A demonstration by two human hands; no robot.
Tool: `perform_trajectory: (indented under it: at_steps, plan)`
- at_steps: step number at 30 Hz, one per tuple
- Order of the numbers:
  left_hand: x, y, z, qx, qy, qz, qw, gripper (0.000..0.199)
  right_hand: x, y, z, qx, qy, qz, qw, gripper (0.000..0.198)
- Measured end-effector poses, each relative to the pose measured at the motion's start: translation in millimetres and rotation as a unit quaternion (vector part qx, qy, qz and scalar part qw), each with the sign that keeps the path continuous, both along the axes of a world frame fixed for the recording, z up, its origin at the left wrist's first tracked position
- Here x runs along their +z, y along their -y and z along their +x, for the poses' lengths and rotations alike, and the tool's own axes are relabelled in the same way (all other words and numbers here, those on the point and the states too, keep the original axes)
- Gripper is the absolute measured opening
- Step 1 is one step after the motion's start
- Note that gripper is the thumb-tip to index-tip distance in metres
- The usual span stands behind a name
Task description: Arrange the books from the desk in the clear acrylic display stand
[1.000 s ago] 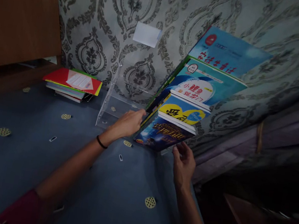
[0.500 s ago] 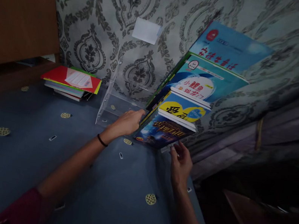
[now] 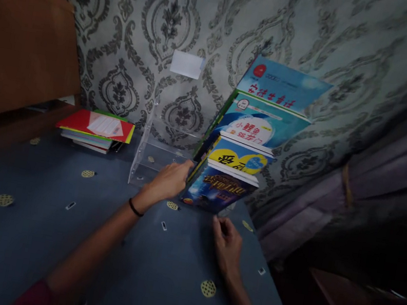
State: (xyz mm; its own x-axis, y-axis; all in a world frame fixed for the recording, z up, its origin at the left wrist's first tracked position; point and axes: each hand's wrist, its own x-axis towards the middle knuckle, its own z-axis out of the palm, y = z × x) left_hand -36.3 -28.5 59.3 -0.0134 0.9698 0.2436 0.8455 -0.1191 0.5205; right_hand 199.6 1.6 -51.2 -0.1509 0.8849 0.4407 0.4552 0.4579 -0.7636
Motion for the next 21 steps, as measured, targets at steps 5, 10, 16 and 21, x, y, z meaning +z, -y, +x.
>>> perform_trajectory:
  at_steps: [5, 10, 16, 21]
  plan:
    - [1.5, 23.9, -5.9, -0.006, -0.041, -0.035, 0.999, 0.034, -0.5, 10.8, -5.4, 0.097, 0.096, -0.029, 0.990, 0.060]
    - [-16.4, 57.0, -57.9, 0.012, -0.035, -0.003, 0.999, 0.029, -7.6, 12.7, -13.5, 0.146, 0.131, -0.033, 0.980, 0.062]
    - [-25.9, 87.7, -151.6, 0.182, -0.075, 0.020, 0.980, 0.031, -16.8, 27.7, -31.3, 0.189, 0.141, -0.028, 0.971, 0.062]
    - [-20.5, 87.7, -205.0, 0.286, -0.156, 0.019, 0.945, 0.032, -23.4, 55.4, -50.1, 0.250, 0.139, -0.050, 0.957, 0.059]
